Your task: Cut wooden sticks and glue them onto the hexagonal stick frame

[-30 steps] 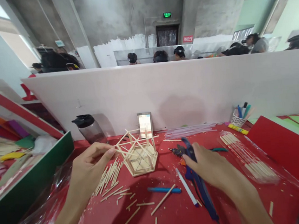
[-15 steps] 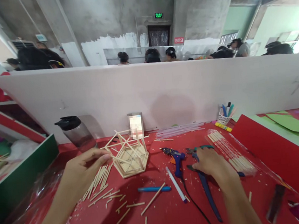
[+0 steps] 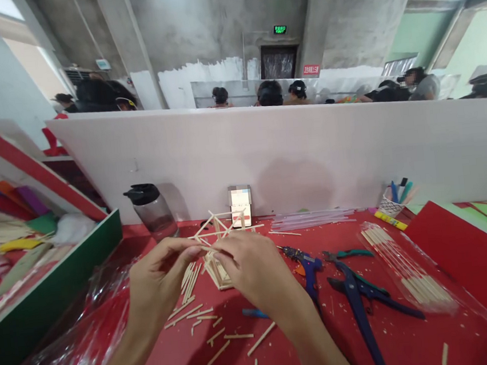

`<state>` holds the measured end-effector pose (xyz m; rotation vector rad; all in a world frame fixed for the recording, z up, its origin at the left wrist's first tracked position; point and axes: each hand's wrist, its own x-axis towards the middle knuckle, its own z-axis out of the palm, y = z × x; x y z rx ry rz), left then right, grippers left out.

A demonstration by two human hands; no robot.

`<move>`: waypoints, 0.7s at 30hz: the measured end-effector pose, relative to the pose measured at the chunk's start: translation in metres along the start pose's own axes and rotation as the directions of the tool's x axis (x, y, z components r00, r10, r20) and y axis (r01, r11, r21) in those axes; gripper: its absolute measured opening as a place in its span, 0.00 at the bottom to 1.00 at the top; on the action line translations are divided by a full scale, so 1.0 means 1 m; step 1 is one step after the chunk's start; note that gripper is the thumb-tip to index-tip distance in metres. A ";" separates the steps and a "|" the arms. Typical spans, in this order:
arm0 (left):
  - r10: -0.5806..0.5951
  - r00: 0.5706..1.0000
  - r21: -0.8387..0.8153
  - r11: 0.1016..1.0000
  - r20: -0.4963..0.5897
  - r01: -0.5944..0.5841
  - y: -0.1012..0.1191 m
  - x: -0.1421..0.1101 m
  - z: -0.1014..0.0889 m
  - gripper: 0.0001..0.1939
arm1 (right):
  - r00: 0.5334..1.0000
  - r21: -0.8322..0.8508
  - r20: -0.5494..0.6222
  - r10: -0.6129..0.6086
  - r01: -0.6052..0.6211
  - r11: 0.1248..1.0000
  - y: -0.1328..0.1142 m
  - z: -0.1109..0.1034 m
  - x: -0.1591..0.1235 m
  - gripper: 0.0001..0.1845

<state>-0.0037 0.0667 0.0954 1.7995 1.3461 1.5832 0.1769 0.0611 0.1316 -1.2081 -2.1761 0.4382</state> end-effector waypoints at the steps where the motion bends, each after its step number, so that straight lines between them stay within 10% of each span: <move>1: 0.005 1.000 0.027 1.000 -0.009 -0.004 -0.002 0.001 -0.001 0.06 | 1.000 -0.005 -0.002 0.007 -0.007 1.000 -0.001 0.000 0.002 0.13; 21: 0.239 0.923 0.497 0.787 0.301 -0.365 -0.031 -0.006 0.001 0.11 | 0.997 -0.073 0.049 0.063 -0.059 0.996 0.020 0.007 0.009 0.10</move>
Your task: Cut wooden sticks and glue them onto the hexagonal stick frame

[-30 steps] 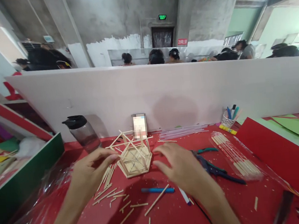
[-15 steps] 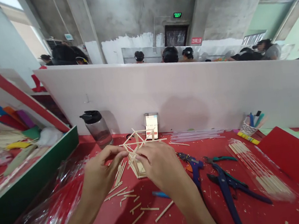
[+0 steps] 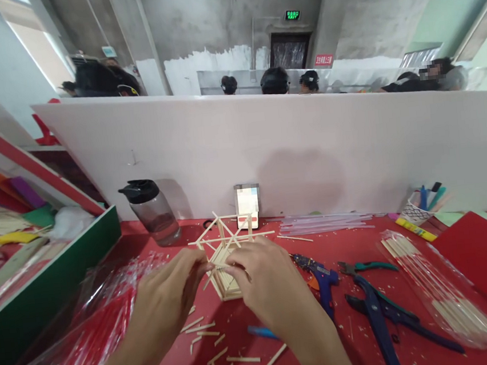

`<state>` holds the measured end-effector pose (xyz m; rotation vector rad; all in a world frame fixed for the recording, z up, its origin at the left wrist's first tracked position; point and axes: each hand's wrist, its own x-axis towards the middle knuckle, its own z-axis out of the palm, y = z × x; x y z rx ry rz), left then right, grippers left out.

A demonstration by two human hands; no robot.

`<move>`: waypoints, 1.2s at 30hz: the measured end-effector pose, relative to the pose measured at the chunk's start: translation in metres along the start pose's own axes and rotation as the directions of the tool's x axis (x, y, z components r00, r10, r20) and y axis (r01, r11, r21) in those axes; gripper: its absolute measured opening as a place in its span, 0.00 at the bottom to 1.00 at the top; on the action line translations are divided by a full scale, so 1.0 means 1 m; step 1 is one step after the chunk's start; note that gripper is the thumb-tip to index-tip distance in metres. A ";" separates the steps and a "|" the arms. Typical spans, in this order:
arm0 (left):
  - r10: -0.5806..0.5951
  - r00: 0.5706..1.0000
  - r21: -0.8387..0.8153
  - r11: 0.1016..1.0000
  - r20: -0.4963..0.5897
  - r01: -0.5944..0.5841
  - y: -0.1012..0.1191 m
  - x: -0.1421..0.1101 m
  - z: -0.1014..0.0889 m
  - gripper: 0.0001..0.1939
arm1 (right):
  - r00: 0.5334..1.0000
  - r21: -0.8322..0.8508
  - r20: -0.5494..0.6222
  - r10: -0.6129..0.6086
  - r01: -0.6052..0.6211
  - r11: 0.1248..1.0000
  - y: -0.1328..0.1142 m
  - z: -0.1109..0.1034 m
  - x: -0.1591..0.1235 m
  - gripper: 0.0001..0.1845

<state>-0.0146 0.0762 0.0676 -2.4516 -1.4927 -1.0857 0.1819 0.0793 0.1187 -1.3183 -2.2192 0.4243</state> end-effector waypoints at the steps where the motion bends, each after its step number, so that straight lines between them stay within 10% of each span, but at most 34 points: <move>1: 0.001 1.000 0.014 1.000 0.003 -0.001 0.001 0.000 0.001 0.11 | 1.000 -0.009 0.002 0.005 -0.005 1.000 0.001 0.001 0.000 0.10; 13: -0.186 0.983 -0.061 0.981 0.005 0.186 -0.014 0.008 -0.012 0.12 | 0.999 -0.062 0.014 0.033 -0.032 0.998 0.012 -0.005 0.000 0.06; 21: -0.206 0.935 -0.297 0.909 0.289 0.292 -0.026 0.008 -0.001 0.14 | 0.998 0.049 0.070 -0.002 -0.002 0.999 0.019 0.007 0.006 0.05; 36: -0.259 0.894 -0.387 0.831 0.365 0.399 -0.023 0.010 0.004 0.13 | 0.999 0.120 0.051 -0.002 -0.004 0.993 0.026 0.018 0.008 0.07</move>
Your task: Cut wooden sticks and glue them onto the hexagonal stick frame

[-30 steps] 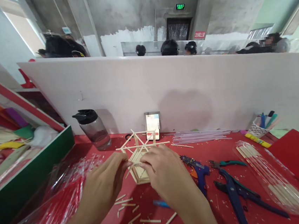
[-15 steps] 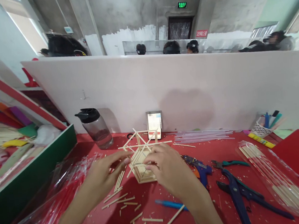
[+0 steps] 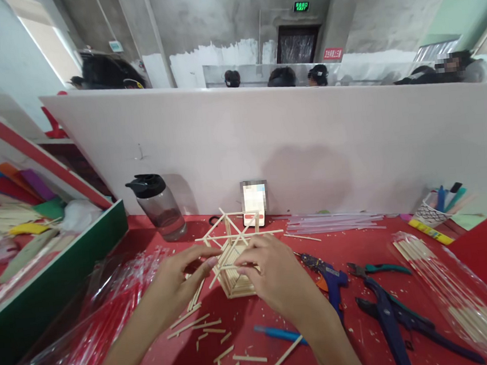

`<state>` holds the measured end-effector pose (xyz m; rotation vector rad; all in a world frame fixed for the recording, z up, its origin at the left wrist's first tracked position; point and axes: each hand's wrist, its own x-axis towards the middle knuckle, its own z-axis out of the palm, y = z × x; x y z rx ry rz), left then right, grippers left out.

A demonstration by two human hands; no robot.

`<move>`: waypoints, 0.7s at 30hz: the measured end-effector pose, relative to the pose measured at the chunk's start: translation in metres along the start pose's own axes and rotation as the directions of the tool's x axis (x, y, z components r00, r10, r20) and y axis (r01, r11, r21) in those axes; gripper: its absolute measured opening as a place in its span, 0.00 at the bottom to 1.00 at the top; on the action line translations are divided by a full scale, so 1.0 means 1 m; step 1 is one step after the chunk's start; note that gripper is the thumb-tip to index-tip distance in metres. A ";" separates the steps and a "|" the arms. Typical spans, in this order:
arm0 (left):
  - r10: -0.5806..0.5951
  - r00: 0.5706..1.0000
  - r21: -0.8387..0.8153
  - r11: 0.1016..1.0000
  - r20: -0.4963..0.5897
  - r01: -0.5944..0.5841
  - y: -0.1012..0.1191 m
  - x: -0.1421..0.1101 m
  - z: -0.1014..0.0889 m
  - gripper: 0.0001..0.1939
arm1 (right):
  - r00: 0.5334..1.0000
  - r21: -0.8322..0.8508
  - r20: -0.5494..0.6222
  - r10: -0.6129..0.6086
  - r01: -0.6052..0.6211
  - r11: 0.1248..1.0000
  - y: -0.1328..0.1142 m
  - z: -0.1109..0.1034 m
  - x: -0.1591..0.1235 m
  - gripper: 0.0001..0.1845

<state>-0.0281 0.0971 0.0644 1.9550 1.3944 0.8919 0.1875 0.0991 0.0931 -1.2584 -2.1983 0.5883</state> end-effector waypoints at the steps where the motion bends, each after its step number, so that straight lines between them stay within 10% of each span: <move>1: 0.002 1.000 0.002 1.000 -0.001 -0.002 0.000 0.000 0.000 0.13 | 1.000 0.002 -0.002 -0.002 0.002 1.000 0.000 0.000 0.000 0.07; 21: 0.055 0.998 0.192 0.980 -0.014 -0.051 0.016 -0.009 0.008 0.10 | 1.000 -0.108 -0.003 -0.007 0.007 0.994 0.003 -0.001 -0.002 0.05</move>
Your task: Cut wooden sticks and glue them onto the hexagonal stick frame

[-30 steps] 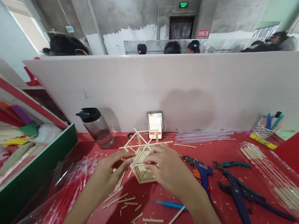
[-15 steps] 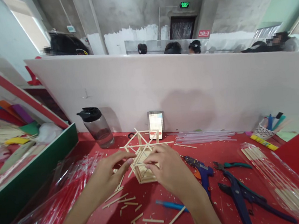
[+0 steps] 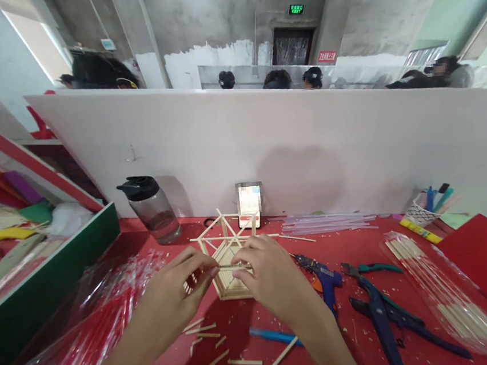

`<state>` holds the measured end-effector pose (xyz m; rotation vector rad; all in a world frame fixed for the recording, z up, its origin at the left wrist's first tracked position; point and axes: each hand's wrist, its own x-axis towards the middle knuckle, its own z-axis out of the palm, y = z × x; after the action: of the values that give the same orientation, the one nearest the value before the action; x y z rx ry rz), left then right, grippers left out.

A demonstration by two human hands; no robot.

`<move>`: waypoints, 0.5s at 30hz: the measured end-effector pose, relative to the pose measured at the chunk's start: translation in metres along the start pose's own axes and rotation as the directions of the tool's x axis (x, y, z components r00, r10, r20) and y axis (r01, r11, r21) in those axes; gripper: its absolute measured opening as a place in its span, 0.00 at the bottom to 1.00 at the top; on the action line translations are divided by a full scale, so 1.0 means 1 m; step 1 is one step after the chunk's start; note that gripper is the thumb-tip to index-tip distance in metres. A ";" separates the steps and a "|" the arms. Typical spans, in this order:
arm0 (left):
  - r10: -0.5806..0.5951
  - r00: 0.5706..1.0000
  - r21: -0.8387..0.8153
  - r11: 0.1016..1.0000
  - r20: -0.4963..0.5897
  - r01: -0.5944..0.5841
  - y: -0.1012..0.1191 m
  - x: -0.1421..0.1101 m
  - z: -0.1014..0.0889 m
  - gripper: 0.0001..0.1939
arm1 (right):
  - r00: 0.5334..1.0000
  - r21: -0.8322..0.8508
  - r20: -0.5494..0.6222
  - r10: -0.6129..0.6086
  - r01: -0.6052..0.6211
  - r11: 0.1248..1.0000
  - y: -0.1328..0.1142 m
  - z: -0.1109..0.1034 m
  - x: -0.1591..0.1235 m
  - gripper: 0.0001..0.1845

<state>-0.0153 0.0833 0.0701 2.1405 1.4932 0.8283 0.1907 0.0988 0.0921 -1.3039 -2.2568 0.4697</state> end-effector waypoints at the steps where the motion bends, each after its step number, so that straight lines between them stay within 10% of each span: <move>1: 0.005 1.000 0.002 1.000 0.002 -0.005 -0.001 0.000 0.000 0.10 | 1.000 -0.009 0.006 0.002 -0.002 1.000 0.001 -0.002 -0.001 0.06; 15: -0.135 0.987 -0.117 0.983 0.086 0.145 -0.006 0.003 -0.010 0.10 | 0.997 -0.031 0.017 0.073 -0.072 0.997 0.002 -0.015 -0.005 0.07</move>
<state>-0.0257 0.0879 0.0745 1.9324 1.4935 0.7580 0.2027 0.0959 0.1029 -1.4056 -2.2453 0.4766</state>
